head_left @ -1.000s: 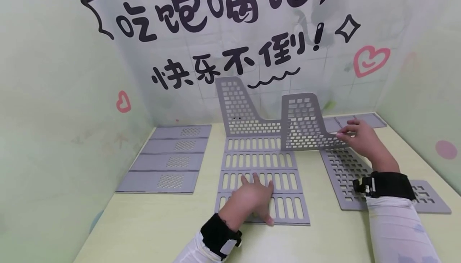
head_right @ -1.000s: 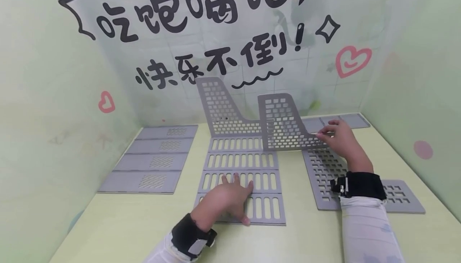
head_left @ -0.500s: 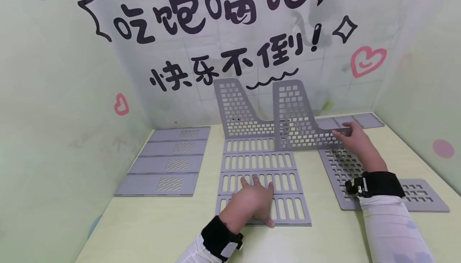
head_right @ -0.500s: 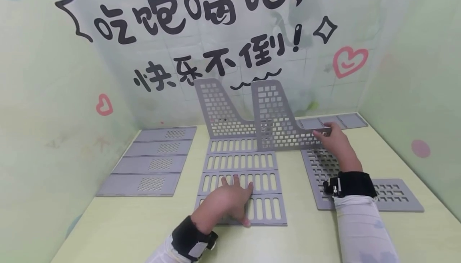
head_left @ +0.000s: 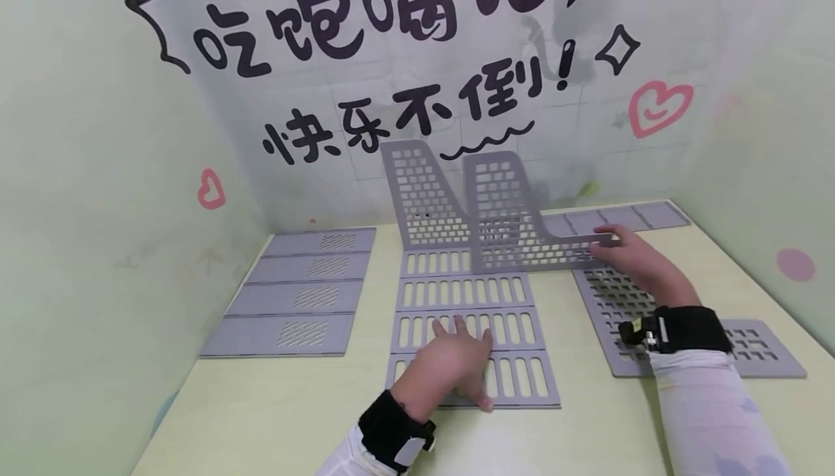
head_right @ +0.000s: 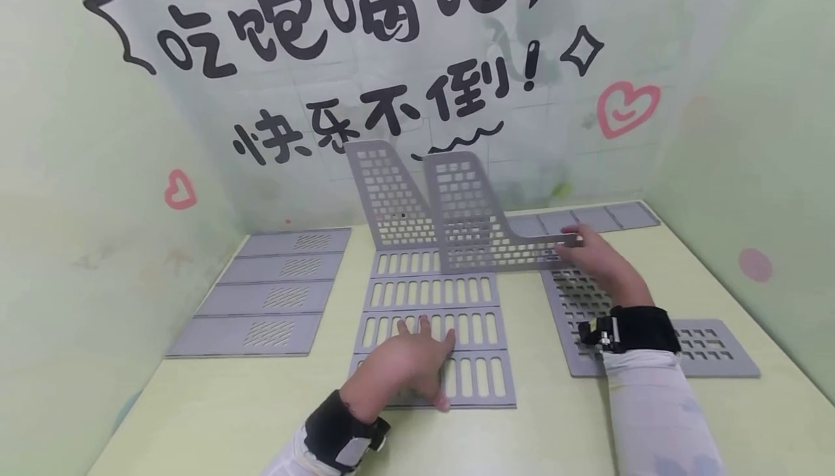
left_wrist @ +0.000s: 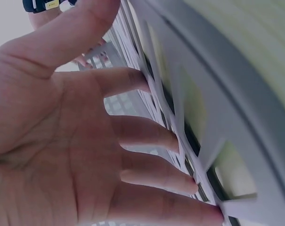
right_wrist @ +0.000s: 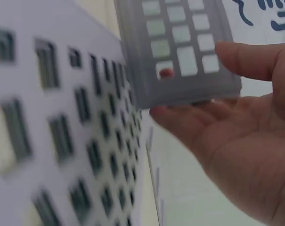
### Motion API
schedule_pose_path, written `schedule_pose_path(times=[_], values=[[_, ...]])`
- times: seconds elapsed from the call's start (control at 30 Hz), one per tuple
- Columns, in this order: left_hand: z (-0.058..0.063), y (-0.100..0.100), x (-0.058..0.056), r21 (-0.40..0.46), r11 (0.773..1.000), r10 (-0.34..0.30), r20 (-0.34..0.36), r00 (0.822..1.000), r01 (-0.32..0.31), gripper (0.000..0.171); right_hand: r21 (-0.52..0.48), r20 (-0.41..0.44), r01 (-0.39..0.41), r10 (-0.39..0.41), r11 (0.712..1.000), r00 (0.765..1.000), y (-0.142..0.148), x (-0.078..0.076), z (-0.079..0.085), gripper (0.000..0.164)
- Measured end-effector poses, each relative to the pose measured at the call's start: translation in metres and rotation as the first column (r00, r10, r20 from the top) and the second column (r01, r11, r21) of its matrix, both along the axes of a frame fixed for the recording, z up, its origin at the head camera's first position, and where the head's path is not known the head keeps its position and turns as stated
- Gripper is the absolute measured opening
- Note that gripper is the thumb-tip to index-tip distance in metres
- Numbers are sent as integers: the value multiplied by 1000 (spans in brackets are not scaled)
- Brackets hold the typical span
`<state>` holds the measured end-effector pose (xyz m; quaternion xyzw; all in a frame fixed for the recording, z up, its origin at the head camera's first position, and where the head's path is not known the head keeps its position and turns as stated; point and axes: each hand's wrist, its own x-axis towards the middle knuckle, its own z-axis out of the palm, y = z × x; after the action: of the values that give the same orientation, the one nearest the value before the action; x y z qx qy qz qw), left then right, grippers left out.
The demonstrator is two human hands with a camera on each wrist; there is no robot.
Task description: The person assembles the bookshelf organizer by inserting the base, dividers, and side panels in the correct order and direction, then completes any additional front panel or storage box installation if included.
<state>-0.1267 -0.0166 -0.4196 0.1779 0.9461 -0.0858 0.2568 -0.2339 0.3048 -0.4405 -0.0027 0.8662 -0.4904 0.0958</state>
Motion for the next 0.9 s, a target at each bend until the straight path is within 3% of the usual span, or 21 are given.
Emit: schedule_pose_path(times=[0.2,0.43,0.57,0.73,0.9], values=[[-2,-2,0,-25,998,-54,-22,998,53,114,-36,-16,-36,35,999,999,-35,-9,-3,71],[-1,2,1,-1,1000,6,-20,1000,-7,115,-16,8,-28,28,999,1000,-47,-11,0,80],[2,0,0,-12,999,-31,-20,999,31,114,-20,16,-37,37,999,999,-49,-13,1,80],[-2,2,2,-10,998,-54,-4,999,54,115,-141,79,-120,132,983,988,-70,-12,-3,79],[-2,5,6,-27,998,-56,-11,998,56,116,-150,73,-185,198,971,977,-101,-10,-5,90]])
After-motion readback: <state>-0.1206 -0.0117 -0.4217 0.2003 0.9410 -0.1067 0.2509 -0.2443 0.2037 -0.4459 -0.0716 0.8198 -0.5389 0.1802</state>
